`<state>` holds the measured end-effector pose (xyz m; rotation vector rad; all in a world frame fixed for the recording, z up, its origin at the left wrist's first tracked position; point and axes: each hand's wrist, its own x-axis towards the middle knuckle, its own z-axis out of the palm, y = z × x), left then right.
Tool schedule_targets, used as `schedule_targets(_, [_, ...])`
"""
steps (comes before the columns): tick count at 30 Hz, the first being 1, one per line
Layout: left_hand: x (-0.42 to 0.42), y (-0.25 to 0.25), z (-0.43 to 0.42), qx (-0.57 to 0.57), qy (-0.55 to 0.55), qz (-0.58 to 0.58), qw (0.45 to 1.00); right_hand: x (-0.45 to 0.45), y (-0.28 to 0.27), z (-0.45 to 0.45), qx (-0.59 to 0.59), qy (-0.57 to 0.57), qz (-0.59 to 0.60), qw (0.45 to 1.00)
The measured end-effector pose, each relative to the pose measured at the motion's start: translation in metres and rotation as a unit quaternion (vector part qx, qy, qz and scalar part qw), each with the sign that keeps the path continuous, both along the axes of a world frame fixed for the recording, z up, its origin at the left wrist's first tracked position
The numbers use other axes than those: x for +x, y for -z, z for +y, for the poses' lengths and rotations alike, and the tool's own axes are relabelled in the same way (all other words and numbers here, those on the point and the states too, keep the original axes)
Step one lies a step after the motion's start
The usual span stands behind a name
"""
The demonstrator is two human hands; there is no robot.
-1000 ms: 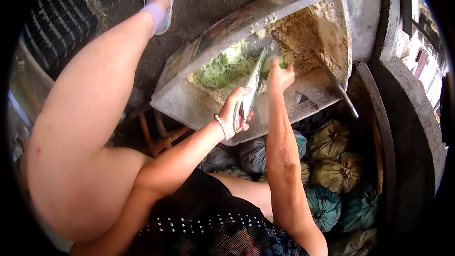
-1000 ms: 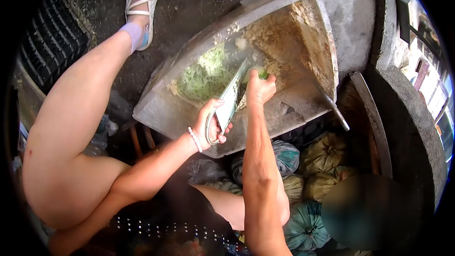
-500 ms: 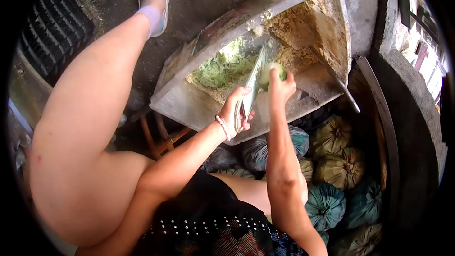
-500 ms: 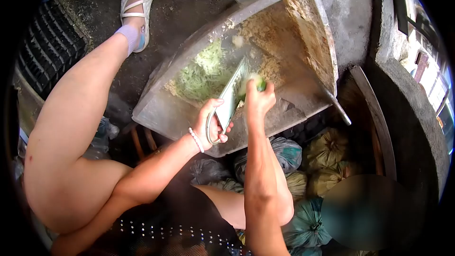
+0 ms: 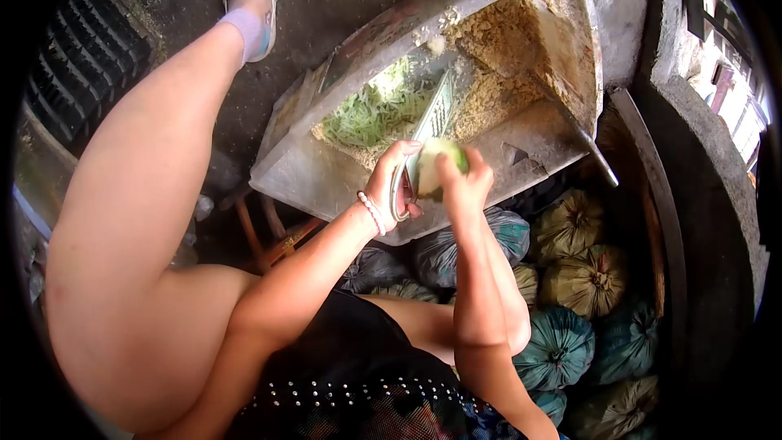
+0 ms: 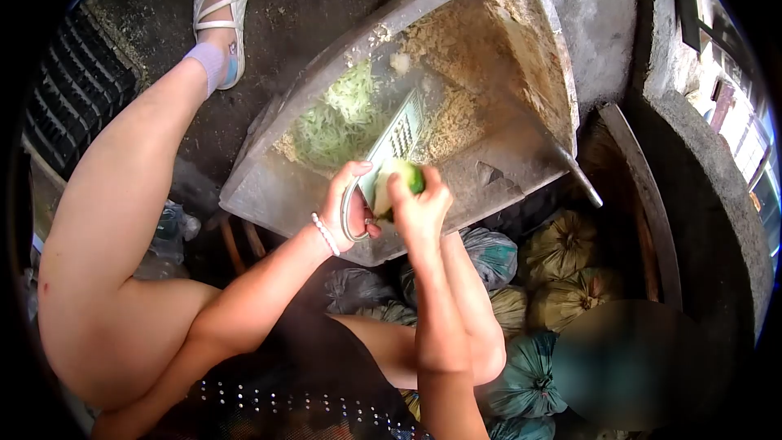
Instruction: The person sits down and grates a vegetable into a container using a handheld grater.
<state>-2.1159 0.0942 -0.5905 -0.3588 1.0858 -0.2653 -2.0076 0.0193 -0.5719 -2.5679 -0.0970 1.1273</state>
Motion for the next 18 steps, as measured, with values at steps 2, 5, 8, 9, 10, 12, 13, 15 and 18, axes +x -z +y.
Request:
schedule_targets(2, [0.002,0.001,-0.001,0.01,0.014,0.016,1.0,-0.007,0.028,-0.005,0.009,-0.046,-0.108,0.993])
schedule_targets(5, [-0.002,0.006,-0.015,-0.031,0.029,0.037,0.998,0.046,0.105,0.016,-0.059,0.061,-0.142,0.986])
schedule_targets(8, [-0.001,0.008,-0.003,-0.027,0.014,0.014,0.999,0.051,0.104,0.008,-0.038,0.059,-0.134,0.988])
schedule_targets(9, [-0.004,0.012,-0.006,-0.036,0.012,0.017,0.999,0.043,0.076,0.008,-0.027,0.079,-0.078,0.993])
schedule_targets(10, [-0.001,0.011,-0.008,-0.046,-0.001,0.038,0.998,0.029,0.042,0.009,-0.022,0.1,-0.021,0.995])
schedule_targets(12, [0.0,0.007,-0.005,0.001,-0.001,-0.006,1.0,0.002,0.006,0.0,-0.046,0.026,-0.039,0.998])
schedule_targets(13, [0.001,0.004,-0.005,0.002,0.011,0.01,1.0,-0.004,0.008,-0.003,-0.027,-0.007,-0.05,0.998])
schedule_targets(15, [-0.004,0.01,-0.006,-0.012,0.013,0.023,1.0,0.01,0.054,-0.003,-0.031,0.036,-0.085,0.995])
schedule_targets(18, [-0.002,0.008,-0.013,-0.055,0.019,0.025,0.998,0.051,0.102,0.007,-0.097,0.066,-0.108,0.987])
